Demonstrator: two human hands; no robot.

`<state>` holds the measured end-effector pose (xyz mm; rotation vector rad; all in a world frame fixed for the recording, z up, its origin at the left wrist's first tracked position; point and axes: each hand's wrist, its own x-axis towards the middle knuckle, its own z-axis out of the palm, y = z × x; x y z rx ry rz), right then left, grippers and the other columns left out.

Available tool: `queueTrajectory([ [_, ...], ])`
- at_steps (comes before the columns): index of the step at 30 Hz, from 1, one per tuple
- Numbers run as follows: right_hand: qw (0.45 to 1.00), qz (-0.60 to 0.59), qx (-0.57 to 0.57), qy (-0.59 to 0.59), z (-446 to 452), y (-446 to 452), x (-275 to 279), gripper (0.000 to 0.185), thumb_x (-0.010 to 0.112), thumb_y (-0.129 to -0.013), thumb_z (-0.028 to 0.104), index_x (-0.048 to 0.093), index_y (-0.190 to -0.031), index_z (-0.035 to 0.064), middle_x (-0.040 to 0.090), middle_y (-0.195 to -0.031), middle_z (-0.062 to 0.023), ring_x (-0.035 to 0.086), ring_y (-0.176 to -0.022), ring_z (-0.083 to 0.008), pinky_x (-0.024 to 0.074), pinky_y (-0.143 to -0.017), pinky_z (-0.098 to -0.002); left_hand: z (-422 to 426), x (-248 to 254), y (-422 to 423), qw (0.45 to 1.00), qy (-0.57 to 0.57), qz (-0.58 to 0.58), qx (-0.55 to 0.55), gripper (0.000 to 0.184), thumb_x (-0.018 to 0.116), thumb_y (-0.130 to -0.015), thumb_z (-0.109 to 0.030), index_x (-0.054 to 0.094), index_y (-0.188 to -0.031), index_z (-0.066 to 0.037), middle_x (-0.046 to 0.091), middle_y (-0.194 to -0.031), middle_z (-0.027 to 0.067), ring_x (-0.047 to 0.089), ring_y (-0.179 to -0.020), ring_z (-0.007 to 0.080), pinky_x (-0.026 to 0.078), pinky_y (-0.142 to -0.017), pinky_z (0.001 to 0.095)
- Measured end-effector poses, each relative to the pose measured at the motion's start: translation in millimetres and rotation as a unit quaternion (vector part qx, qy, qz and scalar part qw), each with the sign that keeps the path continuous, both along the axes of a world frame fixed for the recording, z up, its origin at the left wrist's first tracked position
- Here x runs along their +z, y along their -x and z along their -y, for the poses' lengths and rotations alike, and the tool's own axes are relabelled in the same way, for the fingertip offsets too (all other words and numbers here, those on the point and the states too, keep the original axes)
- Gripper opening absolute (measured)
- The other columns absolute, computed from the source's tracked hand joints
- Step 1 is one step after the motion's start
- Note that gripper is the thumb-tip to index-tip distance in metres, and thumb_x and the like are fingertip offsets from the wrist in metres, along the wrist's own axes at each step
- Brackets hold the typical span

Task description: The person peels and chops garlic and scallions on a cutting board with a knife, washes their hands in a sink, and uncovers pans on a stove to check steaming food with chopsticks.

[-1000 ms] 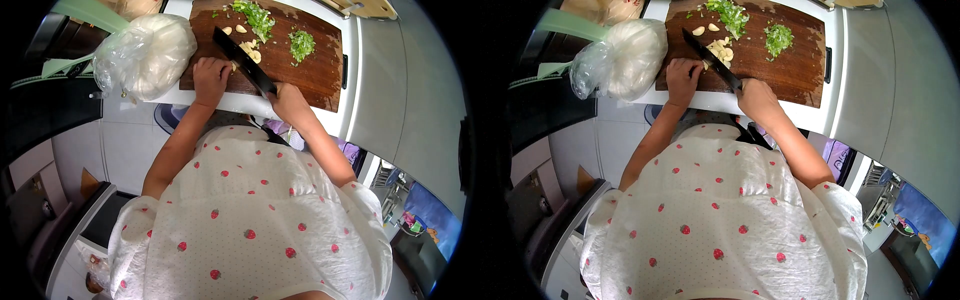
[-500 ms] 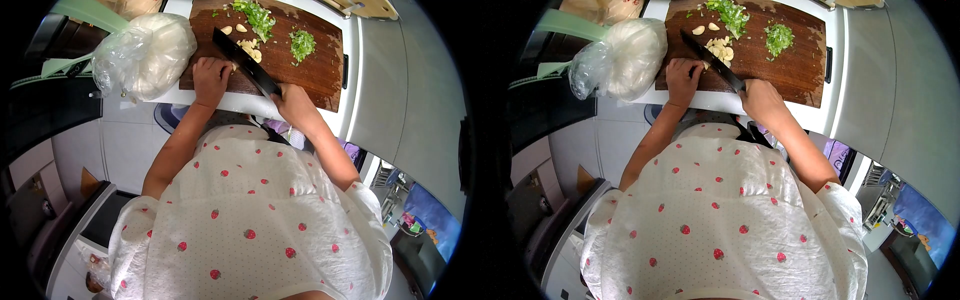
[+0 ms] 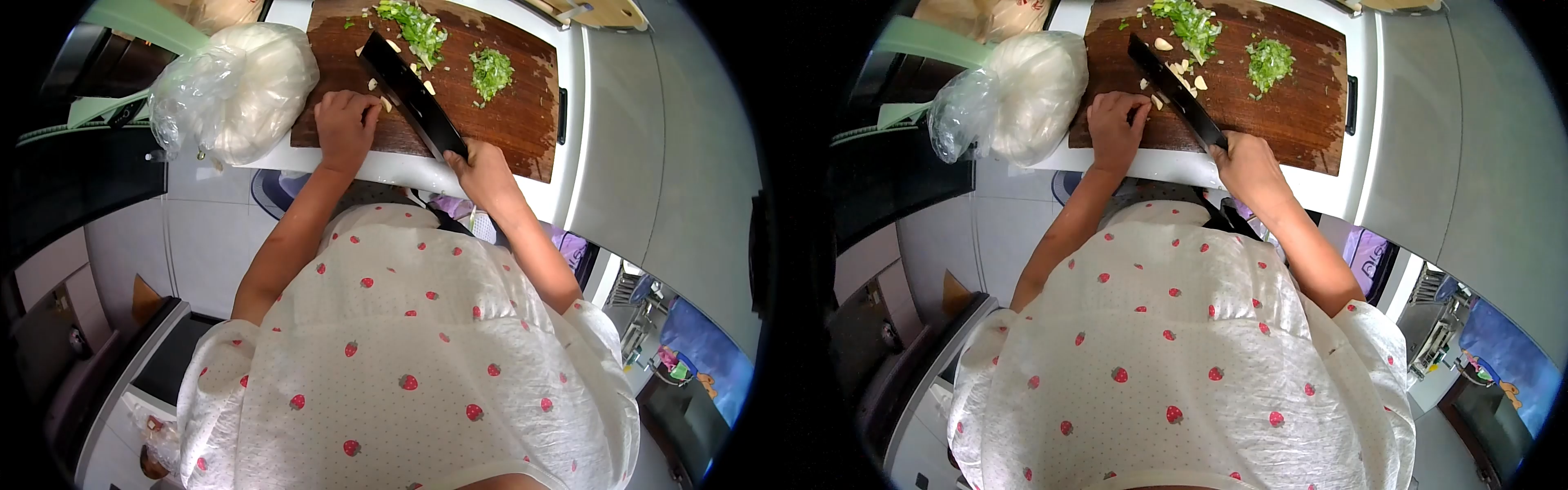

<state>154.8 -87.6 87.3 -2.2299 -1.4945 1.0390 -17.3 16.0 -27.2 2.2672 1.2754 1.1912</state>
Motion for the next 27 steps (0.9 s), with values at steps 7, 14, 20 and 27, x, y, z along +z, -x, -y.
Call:
queueTrajectory([
  [7,0.999,0.027,0.033,0.007,-1,1,6,0.020,0.056,-0.086,0.015,0.062,-0.087,-0.0041,0.057,-0.071,-0.0285,0.057,-0.074,-0.0446,0.0447,-0.069,-0.0481,4,-2,0,1.000,0.005,0.025,-0.013,0.010,0.072,-0.071,-0.015,0.065,-0.078,-0.014,0.059,-0.079,0.0008,0.052,-0.082,0.0230,0.037,-0.074,0.0370],
  [14,0.998,0.040,0.047,0.023,-7,1,8,0.020,0.056,-0.085,0.015,0.062,-0.086,-0.0039,0.059,-0.077,-0.0290,0.058,-0.081,-0.0443,0.0457,-0.074,-0.0483,3,0,-4,1.000,-0.002,-0.004,-0.017,0.008,0.071,-0.072,-0.015,0.066,-0.077,-0.014,0.060,-0.078,0.0009,0.053,-0.081,0.0224,0.037,-0.073,0.0368],
  [20,0.996,0.071,0.055,-0.012,-12,9,-14,0.021,0.057,-0.087,0.015,0.062,-0.092,-0.0041,0.056,-0.074,-0.0293,0.057,-0.077,-0.0452,0.0448,-0.069,-0.0433,3,-1,-4,0.999,-0.006,-0.028,-0.015,0.007,0.070,-0.072,-0.014,0.065,-0.076,-0.013,0.060,-0.077,0.0011,0.053,-0.080,0.0232,0.037,-0.073,0.0370],
  [27,0.994,-0.045,-0.072,-0.069,7,4,-5,0.021,0.056,-0.087,0.016,0.060,-0.090,-0.0043,0.057,-0.072,-0.0278,0.057,-0.070,-0.0424,0.0452,-0.067,-0.0431,-41,7,-9,0.998,-0.051,0.014,0.022,0.013,0.068,-0.074,-0.008,0.065,-0.087,-0.008,0.059,-0.088,0.0071,0.053,-0.083,0.0290,0.042,-0.075,0.0393],
])
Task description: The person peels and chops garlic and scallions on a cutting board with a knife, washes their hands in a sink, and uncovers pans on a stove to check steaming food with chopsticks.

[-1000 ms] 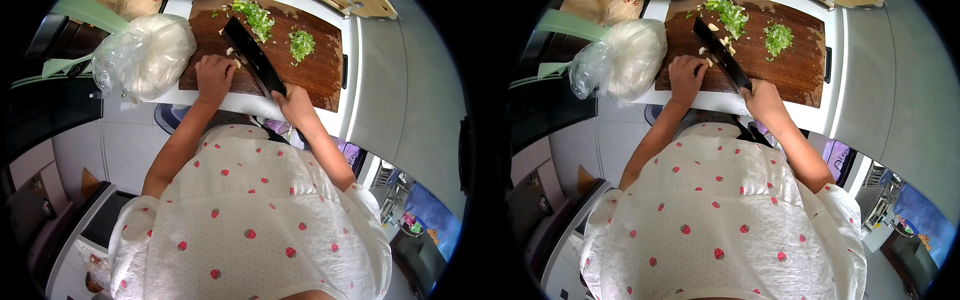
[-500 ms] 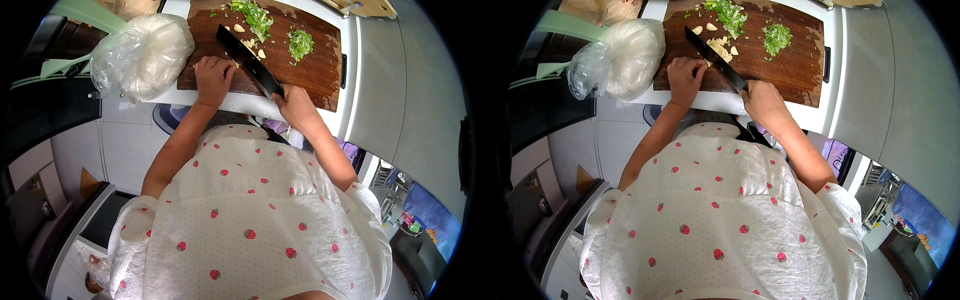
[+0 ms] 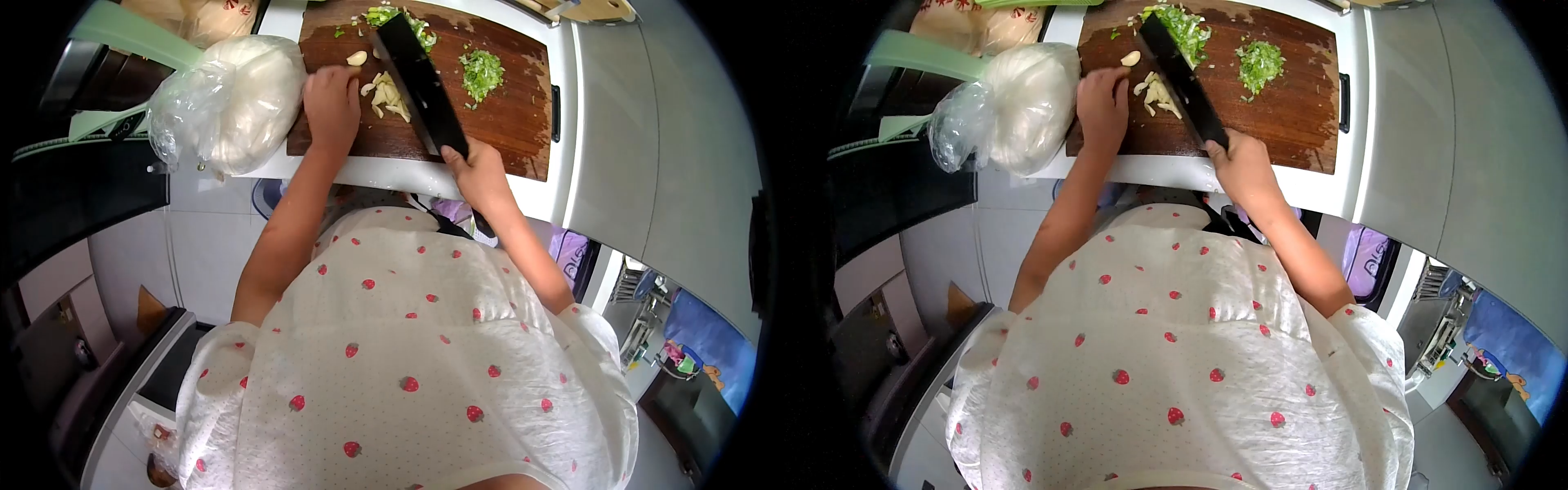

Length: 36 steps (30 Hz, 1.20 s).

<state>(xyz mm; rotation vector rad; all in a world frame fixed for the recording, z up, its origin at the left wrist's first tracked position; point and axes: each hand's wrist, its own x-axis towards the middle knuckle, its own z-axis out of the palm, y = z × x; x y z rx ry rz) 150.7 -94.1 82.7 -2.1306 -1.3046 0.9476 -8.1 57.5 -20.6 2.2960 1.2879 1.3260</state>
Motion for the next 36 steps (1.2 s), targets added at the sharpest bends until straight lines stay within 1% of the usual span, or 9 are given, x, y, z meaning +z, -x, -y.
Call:
queueTrajectory([
  [3,0.997,-0.047,-0.052,0.028,6,-7,3,0.023,0.057,-0.088,0.017,0.058,-0.091,-0.0059,0.053,-0.066,-0.0249,0.053,-0.060,-0.0369,0.0441,-0.063,-0.0386,-23,3,-19,0.998,0.028,-0.046,0.017,0.020,0.066,-0.076,-0.006,0.065,-0.096,-0.006,0.058,-0.093,0.0102,0.054,-0.086,0.0310,0.044,-0.078,0.0395],
  [7,0.998,-0.042,-0.043,0.017,14,-8,3,0.024,0.057,-0.088,0.018,0.059,-0.091,-0.0060,0.053,-0.064,-0.0239,0.054,-0.060,-0.0351,0.0441,-0.061,-0.0384,-27,3,-15,0.989,0.071,-0.127,0.007,0.025,0.066,-0.076,-0.005,0.065,-0.100,-0.006,0.058,-0.095,0.0106,0.054,-0.088,0.0310,0.045,-0.079,0.0386],
  [10,0.999,-0.033,-0.018,0.020,15,-7,11,0.025,0.058,-0.088,0.019,0.060,-0.092,-0.0056,0.053,-0.064,-0.0243,0.055,-0.060,-0.0350,0.0442,-0.061,-0.0391,4,2,8,0.990,0.064,-0.119,-0.029,0.023,0.065,-0.076,-0.004,0.065,-0.099,-0.005,0.058,-0.093,0.0113,0.055,-0.089,0.0305,0.045,-0.079,0.0382],
  [13,0.993,-0.010,0.032,0.114,15,-12,14,0.024,0.058,-0.088,0.019,0.061,-0.093,-0.0044,0.055,-0.065,-0.0250,0.057,-0.061,-0.0354,0.0448,-0.062,-0.0398,38,3,32,0.995,0.058,-0.082,-0.019,0.022,0.063,-0.076,-0.001,0.064,-0.097,-0.004,0.058,-0.093,0.0118,0.055,-0.088,0.0302,0.045,-0.079,0.0387],
  [15,0.988,-0.007,0.074,0.136,15,-16,10,0.023,0.059,-0.087,0.018,0.062,-0.094,-0.0036,0.057,-0.067,-0.0252,0.059,-0.065,-0.0366,0.0453,-0.064,-0.0405,52,4,44,0.993,0.108,-0.046,-0.030,0.022,0.061,-0.076,0.002,0.064,-0.098,-0.004,0.058,-0.095,0.0119,0.055,-0.089,0.0304,0.045,-0.080,0.0388],
  [24,0.995,0.014,0.063,0.080,4,-12,-1,0.023,0.059,-0.086,0.017,0.062,-0.092,-0.0047,0.055,-0.070,-0.0276,0.057,-0.071,-0.0430,0.0446,-0.067,-0.0425,52,4,22,0.987,0.119,0.069,-0.082,0.020,0.064,-0.075,0.000,0.065,-0.095,-0.003,0.058,-0.097,0.0112,0.056,-0.090,0.0296,0.046,-0.080,0.0376],
  [29,0.996,0.015,0.081,0.044,2,-11,1,0.023,0.059,-0.086,0.018,0.061,-0.090,-0.0050,0.054,-0.068,-0.0276,0.056,-0.070,-0.0439,0.0436,-0.067,-0.0440,50,-1,27,0.994,0.091,0.043,-0.038,0.014,0.067,-0.073,-0.004,0.064,-0.087,-0.005,0.059,-0.089,0.0094,0.056,-0.085,0.0286,0.045,-0.076,0.0378],
  [32,0.990,0.033,0.098,0.100,-5,-6,11,0.022,0.058,-0.086,0.017,0.061,-0.087,-0.0039,0.055,-0.070,-0.0281,0.057,-0.072,-0.0443,0.0439,-0.068,-0.0463,46,-8,23,0.997,0.069,0.023,-0.039,0.010,0.068,-0.073,-0.006,0.063,-0.081,-0.006,0.059,-0.082,0.0079,0.055,-0.080,0.0283,0.044,-0.072,0.0380],
  [36,0.980,0.120,0.145,0.062,-7,-3,12,0.020,0.057,-0.085,0.017,0.062,-0.086,-0.0026,0.058,-0.074,-0.0281,0.059,-0.077,-0.0434,0.0448,-0.071,-0.0484,43,-12,22,0.998,0.057,0.015,-0.039,0.008,0.068,-0.072,-0.006,0.061,-0.077,-0.006,0.058,-0.080,0.0075,0.054,-0.077,0.0287,0.044,-0.070,0.0388],
])
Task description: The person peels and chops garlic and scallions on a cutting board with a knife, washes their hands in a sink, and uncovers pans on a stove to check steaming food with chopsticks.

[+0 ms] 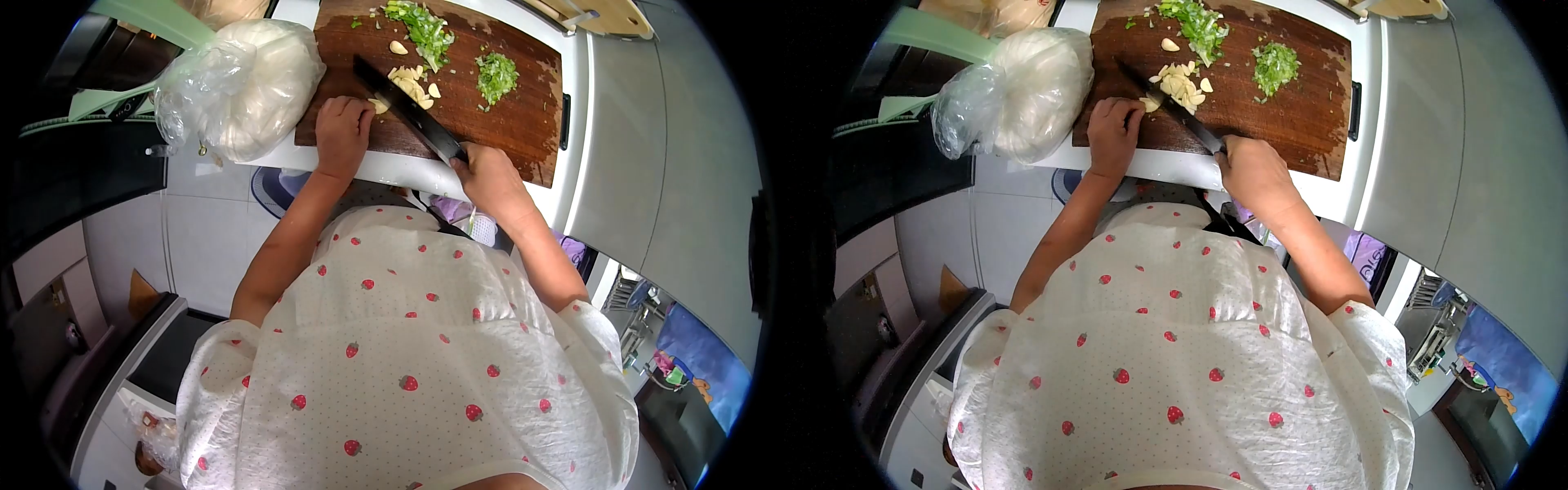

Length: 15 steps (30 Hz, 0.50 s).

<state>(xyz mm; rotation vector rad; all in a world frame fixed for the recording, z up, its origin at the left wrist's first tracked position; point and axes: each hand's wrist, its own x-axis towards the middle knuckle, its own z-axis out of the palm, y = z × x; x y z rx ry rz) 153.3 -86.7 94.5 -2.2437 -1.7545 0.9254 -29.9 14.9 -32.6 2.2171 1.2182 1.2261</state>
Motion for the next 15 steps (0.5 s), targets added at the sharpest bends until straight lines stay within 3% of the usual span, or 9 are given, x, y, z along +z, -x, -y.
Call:
queueTrajectory([
  [5,1.000,0.010,0.000,-0.015,-11,2,-20,0.020,0.057,-0.085,0.017,0.062,-0.086,-0.0023,0.058,-0.074,-0.0275,0.058,-0.078,-0.0438,0.0453,-0.072,-0.0478,-2,-3,-1,1.000,-0.013,-0.004,-0.006,0.009,0.067,-0.072,-0.005,0.059,-0.075,-0.007,0.058,-0.079,0.0080,0.054,-0.076,0.0291,0.043,-0.069,0.0390],
  [7,0.995,-0.080,-0.061,0.021,-11,0,-21,0.020,0.057,-0.085,0.016,0.062,-0.086,-0.0025,0.058,-0.074,-0.0277,0.057,-0.078,-0.0444,0.0451,-0.071,-0.0478,0,-2,2,1.000,-0.014,-0.004,-0.011,0.009,0.067,-0.072,-0.005,0.059,-0.075,-0.007,0.058,-0.079,0.0079,0.054,-0.076,0.0290,0.043,-0.069,0.0390],
  [15,0.999,-0.029,-0.018,0.038,-8,8,6,0.019,0.056,-0.085,0.015,0.061,-0.085,-0.0028,0.058,-0.074,-0.0282,0.057,-0.077,-0.0443,0.0449,-0.071,-0.0487,0,-3,1,0.999,-0.029,-0.024,0.004,0.009,0.067,-0.073,-0.008,0.059,-0.076,-0.009,0.058,-0.081,0.0066,0.054,-0.078,0.0276,0.042,-0.070,0.0388],
])
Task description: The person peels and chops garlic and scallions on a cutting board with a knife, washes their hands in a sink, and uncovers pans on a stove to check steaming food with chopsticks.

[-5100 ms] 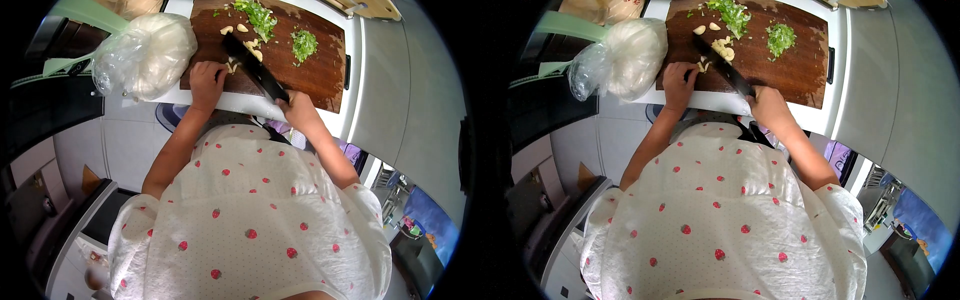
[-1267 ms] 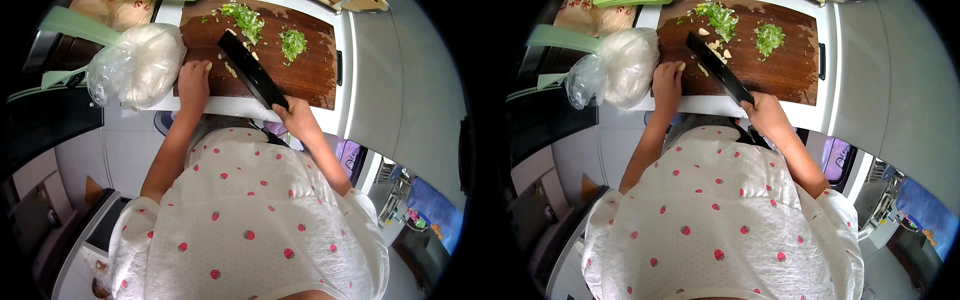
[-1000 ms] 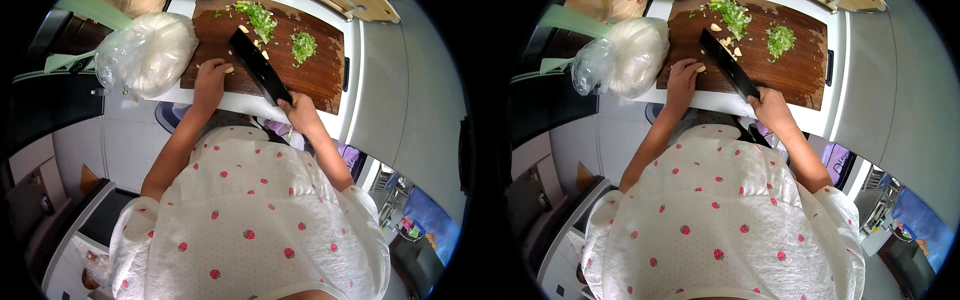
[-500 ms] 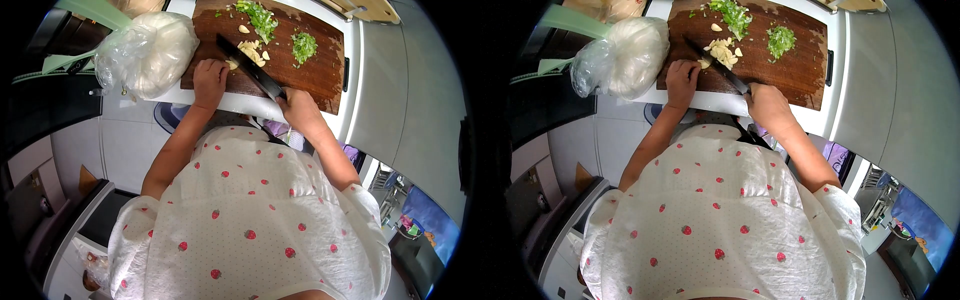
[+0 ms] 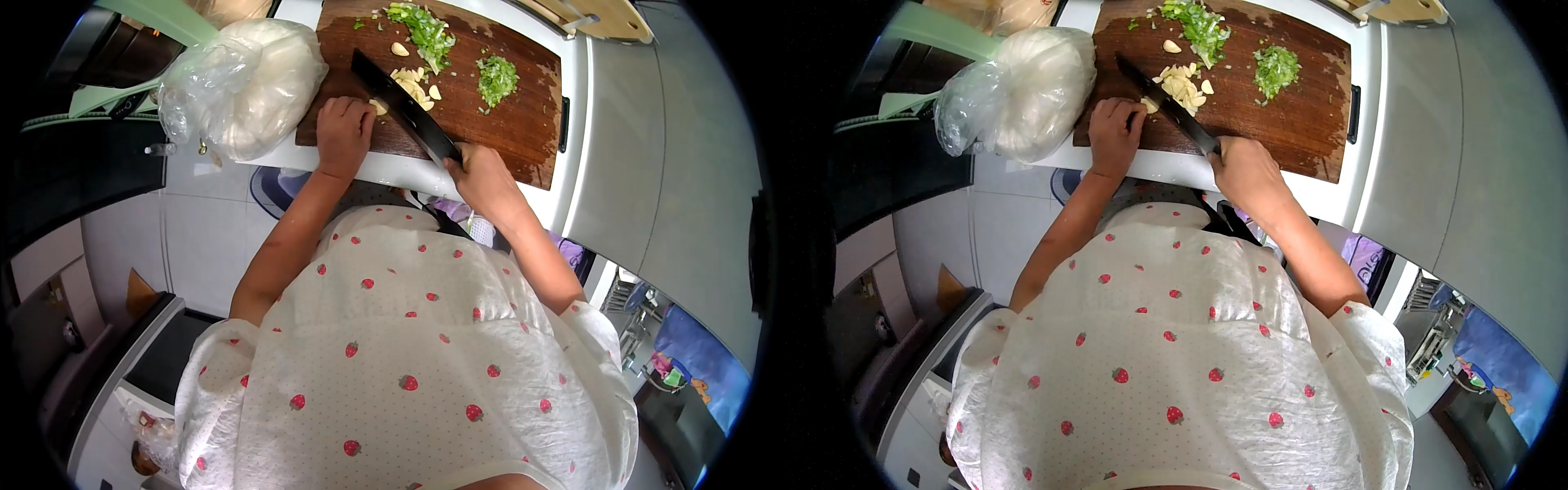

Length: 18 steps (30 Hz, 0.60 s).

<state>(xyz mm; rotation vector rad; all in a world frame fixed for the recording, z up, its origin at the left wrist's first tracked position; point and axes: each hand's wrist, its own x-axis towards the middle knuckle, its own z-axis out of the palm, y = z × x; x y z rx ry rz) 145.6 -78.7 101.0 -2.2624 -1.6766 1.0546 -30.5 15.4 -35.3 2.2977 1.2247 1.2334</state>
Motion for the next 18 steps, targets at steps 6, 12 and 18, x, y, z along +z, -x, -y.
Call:
queueTrajectory([
  [6,0.999,0.020,0.009,-0.029,-10,2,-26,0.018,0.057,-0.085,0.014,0.062,-0.088,-0.0031,0.058,-0.076,-0.0284,0.058,-0.079,-0.0436,0.0450,-0.071,-0.0455,0,-2,1,1.000,0.006,-0.015,0.004,0.009,0.067,-0.073,-0.008,0.059,-0.075,-0.009,0.058,-0.081,0.0056,0.054,-0.079,0.0271,0.041,-0.069,0.0385],
  [12,0.999,-0.023,-0.024,-0.024,-4,0,-17,0.020,0.058,-0.086,0.015,0.061,-0.091,-0.0039,0.056,-0.073,-0.0279,0.057,-0.074,-0.0436,0.0445,-0.069,-0.0422,0,-1,0,1.000,-0.005,0.000,0.003,0.009,0.067,-0.072,-0.008,0.059,-0.075,-0.010,0.058,-0.080,0.0048,0.053,-0.079,0.0263,0.040,-0.069,0.0378],
  [18,1.000,0.013,0.009,-0.003,-3,8,-3,0.019,0.055,-0.085,0.015,0.061,-0.086,-0.0029,0.061,-0.080,-0.0271,0.058,-0.082,-0.0438,0.0458,-0.075,-0.0484,0,-2,0,1.000,0.001,-0.004,0.004,0.009,0.068,-0.073,-0.009,0.059,-0.075,-0.009,0.057,-0.080,0.0053,0.053,-0.078,0.0266,0.039,-0.069,0.0383],
])
